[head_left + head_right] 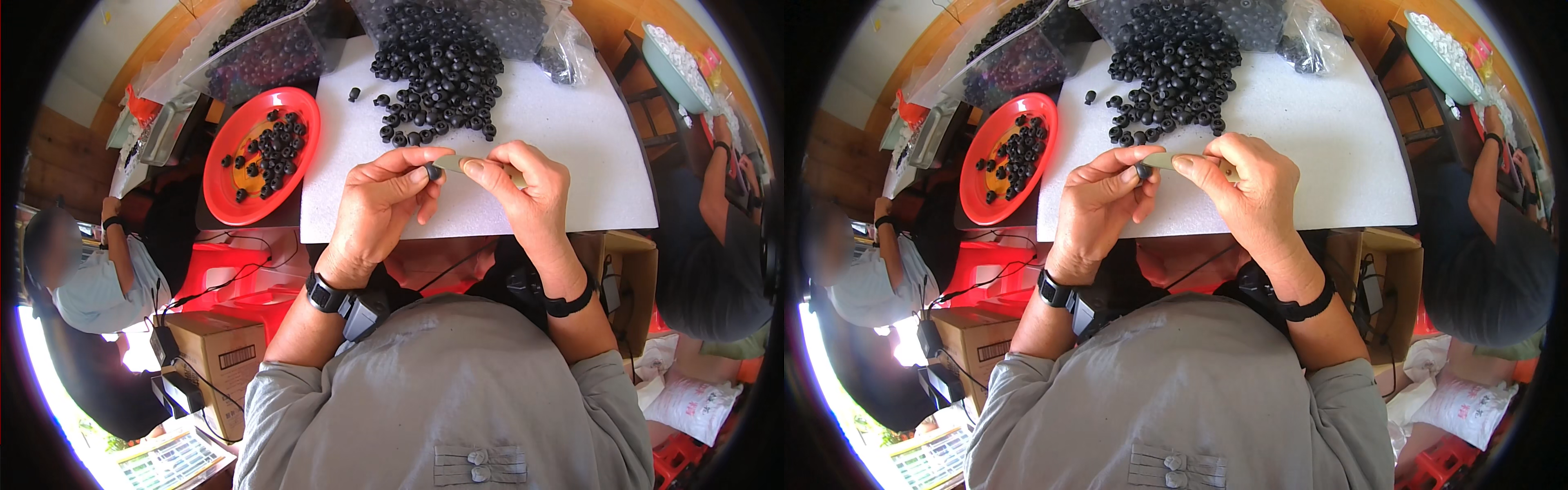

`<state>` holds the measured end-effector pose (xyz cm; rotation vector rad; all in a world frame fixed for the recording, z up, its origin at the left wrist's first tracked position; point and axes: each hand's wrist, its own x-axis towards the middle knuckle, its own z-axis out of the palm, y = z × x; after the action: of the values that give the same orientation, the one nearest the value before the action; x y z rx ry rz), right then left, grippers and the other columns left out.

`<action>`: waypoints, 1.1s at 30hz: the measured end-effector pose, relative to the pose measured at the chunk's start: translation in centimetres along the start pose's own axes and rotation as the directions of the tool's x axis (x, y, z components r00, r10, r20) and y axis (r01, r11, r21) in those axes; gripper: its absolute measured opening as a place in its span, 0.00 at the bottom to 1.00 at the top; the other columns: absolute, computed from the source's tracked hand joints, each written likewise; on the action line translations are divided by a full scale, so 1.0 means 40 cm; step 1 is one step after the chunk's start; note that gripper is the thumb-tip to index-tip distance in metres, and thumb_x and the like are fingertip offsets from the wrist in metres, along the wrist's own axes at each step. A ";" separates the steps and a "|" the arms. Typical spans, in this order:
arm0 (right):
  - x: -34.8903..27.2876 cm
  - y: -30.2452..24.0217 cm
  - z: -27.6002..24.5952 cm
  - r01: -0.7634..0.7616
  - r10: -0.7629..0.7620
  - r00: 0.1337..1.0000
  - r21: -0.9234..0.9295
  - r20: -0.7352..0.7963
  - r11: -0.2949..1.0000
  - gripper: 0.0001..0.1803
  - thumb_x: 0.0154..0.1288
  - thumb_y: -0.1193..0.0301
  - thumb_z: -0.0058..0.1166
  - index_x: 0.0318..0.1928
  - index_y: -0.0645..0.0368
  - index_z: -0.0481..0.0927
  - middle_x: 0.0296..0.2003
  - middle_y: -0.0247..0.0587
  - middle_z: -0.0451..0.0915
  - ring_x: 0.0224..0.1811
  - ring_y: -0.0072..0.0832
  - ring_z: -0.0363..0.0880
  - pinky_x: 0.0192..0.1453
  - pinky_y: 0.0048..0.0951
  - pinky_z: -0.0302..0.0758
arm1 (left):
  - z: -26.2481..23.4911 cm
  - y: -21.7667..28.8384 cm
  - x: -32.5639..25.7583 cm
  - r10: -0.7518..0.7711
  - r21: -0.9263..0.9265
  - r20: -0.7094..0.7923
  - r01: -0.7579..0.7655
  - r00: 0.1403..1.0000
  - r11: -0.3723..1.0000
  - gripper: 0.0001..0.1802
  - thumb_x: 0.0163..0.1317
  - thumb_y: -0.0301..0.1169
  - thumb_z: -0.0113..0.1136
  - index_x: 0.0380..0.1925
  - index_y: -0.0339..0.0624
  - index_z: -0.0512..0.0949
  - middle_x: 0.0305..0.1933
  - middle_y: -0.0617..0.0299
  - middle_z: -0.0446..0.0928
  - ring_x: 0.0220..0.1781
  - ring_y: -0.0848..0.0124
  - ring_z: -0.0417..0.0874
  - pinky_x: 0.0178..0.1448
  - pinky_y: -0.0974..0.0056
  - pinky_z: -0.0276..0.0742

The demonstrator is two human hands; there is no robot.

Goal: Inspecting small black olives and removing pits or stems using a small knife.

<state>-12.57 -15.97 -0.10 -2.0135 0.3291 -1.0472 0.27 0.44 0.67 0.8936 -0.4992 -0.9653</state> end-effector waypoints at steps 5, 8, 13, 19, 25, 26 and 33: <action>0.000 -0.002 0.002 0.020 -0.020 1.000 0.009 0.001 1.000 0.17 0.61 0.65 0.74 0.26 0.62 0.79 0.20 0.38 0.77 0.21 0.26 0.73 0.26 0.30 0.69 | -0.006 -0.005 0.001 0.004 -0.007 -0.002 -0.004 1.000 1.000 0.15 0.75 0.23 0.56 0.57 0.27 0.81 0.42 0.54 0.83 0.41 0.69 0.82 0.37 0.67 0.76; 0.000 -0.001 -0.001 0.027 -0.027 1.000 -0.018 0.011 0.999 0.17 0.60 0.66 0.75 0.26 0.61 0.79 0.20 0.38 0.77 0.21 0.27 0.74 0.27 0.31 0.69 | -0.010 -0.003 0.003 -0.009 -0.004 0.001 0.009 1.000 1.000 0.15 0.75 0.24 0.56 0.56 0.27 0.81 0.43 0.51 0.82 0.40 0.68 0.81 0.36 0.67 0.74; -0.007 0.001 -0.004 0.247 -0.236 0.968 -0.138 0.090 0.959 0.15 0.60 0.68 0.75 0.26 0.60 0.80 0.21 0.35 0.77 0.23 0.26 0.75 0.27 0.30 0.69 | -0.006 0.004 0.008 -0.015 0.012 -0.031 0.015 0.999 1.000 0.14 0.74 0.25 0.58 0.54 0.27 0.81 0.44 0.53 0.82 0.39 0.70 0.79 0.35 0.68 0.73; -0.011 -0.003 -0.005 0.168 -0.162 0.984 0.075 -0.079 0.983 0.11 0.61 0.73 0.73 0.28 0.62 0.82 0.24 0.35 0.80 0.24 0.27 0.75 0.27 0.30 0.70 | 0.007 0.066 -0.030 0.202 0.253 -0.170 -0.155 0.964 0.955 0.14 0.71 0.19 0.56 0.53 0.28 0.84 0.43 0.56 0.83 0.34 0.75 0.79 0.35 0.70 0.74; -0.014 0.004 -0.013 0.174 -0.173 0.984 0.020 -0.031 0.985 0.11 0.61 0.73 0.73 0.28 0.60 0.82 0.23 0.35 0.80 0.24 0.28 0.75 0.28 0.31 0.70 | -0.164 0.225 -0.049 0.614 0.899 -0.223 -0.083 0.757 0.430 0.14 0.66 0.20 0.62 0.49 0.39 0.87 0.44 0.65 0.85 0.36 0.74 0.77 0.39 0.70 0.75; -0.012 -0.002 -0.011 0.180 -0.179 0.983 0.030 -0.031 0.983 0.11 0.61 0.73 0.73 0.28 0.60 0.82 0.23 0.35 0.80 0.24 0.28 0.75 0.28 0.31 0.70 | -0.194 0.237 -0.056 0.621 0.903 -0.223 -0.082 0.751 0.422 0.14 0.66 0.20 0.62 0.49 0.39 0.87 0.44 0.65 0.85 0.36 0.74 0.77 0.39 0.70 0.75; -0.012 -0.005 -0.007 0.197 -0.196 0.979 0.016 -0.054 0.980 0.11 0.61 0.71 0.73 0.28 0.60 0.82 0.23 0.35 0.80 0.24 0.28 0.75 0.27 0.31 0.69 | -0.076 0.137 0.003 0.576 0.946 0.306 -0.175 0.758 -0.273 0.10 0.55 0.24 0.74 0.39 0.41 0.88 0.41 0.58 0.81 0.48 0.60 0.77 0.50 0.57 0.75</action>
<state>-13.10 -15.73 -0.11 -2.0330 0.1469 -1.2213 5.20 3.11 3.52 2.0658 -1.2767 0.5445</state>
